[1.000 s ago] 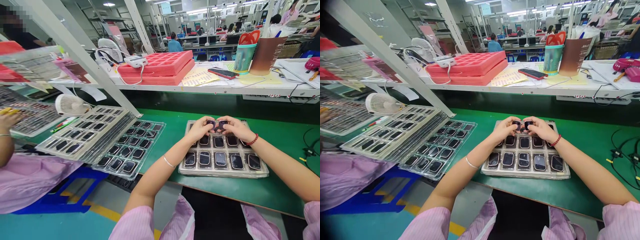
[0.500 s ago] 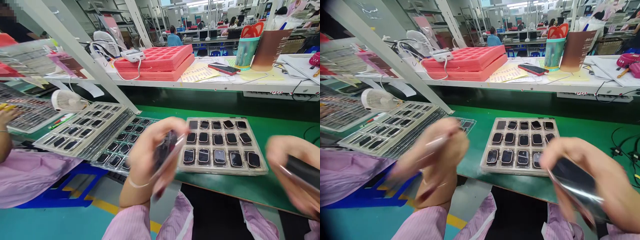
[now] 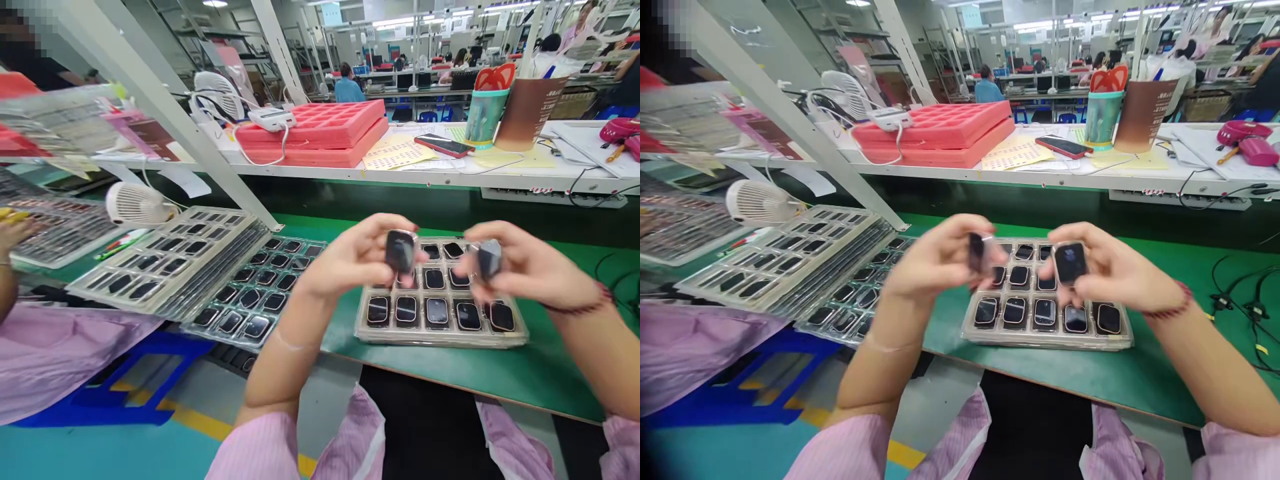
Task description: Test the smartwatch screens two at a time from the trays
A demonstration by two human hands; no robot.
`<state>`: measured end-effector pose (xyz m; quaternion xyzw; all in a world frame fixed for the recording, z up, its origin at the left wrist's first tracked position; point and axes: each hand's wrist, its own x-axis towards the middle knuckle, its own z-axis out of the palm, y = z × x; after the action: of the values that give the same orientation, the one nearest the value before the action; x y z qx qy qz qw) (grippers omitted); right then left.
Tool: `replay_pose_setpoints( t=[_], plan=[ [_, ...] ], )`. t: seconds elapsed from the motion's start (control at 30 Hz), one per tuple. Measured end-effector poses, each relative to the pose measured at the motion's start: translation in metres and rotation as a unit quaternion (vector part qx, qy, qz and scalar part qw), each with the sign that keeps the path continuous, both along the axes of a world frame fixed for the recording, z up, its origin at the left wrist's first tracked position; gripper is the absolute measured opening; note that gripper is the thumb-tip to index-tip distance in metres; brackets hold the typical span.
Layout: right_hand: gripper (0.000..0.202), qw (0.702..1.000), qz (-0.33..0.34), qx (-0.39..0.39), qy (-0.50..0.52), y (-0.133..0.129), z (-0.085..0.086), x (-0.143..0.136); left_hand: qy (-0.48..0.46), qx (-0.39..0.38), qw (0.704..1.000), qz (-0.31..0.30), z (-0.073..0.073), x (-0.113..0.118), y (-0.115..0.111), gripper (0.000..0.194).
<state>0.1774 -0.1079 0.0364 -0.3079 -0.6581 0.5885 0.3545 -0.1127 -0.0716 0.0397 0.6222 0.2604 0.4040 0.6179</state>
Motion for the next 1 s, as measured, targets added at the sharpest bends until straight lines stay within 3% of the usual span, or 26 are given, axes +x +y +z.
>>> replay_pose_setpoints(
  t=[0.1,0.2,0.27,0.37,0.57,1.0],
  plan=[
    [0.055,0.998,-0.048,-0.036,0.008,0.043,-0.015,-0.018,0.063,0.001,0.997,-0.033,-0.016,0.024,0.025,0.062],
    [0.029,0.991,-0.123,-0.058,-0.014,0.078,-0.041,-0.029,0.109,0.004,0.993,0.048,-0.041,0.047,0.051,0.037],
    [0.020,0.988,-0.141,-0.047,-0.028,0.088,-0.055,-0.032,0.117,-0.005,0.991,0.067,-0.055,0.054,0.059,0.029],
    [0.030,0.989,-0.141,-0.027,-0.037,0.089,-0.067,-0.030,0.107,-0.012,0.992,0.070,-0.068,0.057,0.061,0.035],
    [0.036,0.990,-0.131,-0.021,-0.039,0.088,-0.075,-0.026,0.102,-0.024,0.989,0.100,-0.075,0.054,0.060,0.033],
    [0.043,0.992,-0.111,0.021,-0.052,0.088,-0.080,-0.026,0.080,-0.016,0.993,0.091,-0.083,0.052,0.063,0.037]
  ],
)
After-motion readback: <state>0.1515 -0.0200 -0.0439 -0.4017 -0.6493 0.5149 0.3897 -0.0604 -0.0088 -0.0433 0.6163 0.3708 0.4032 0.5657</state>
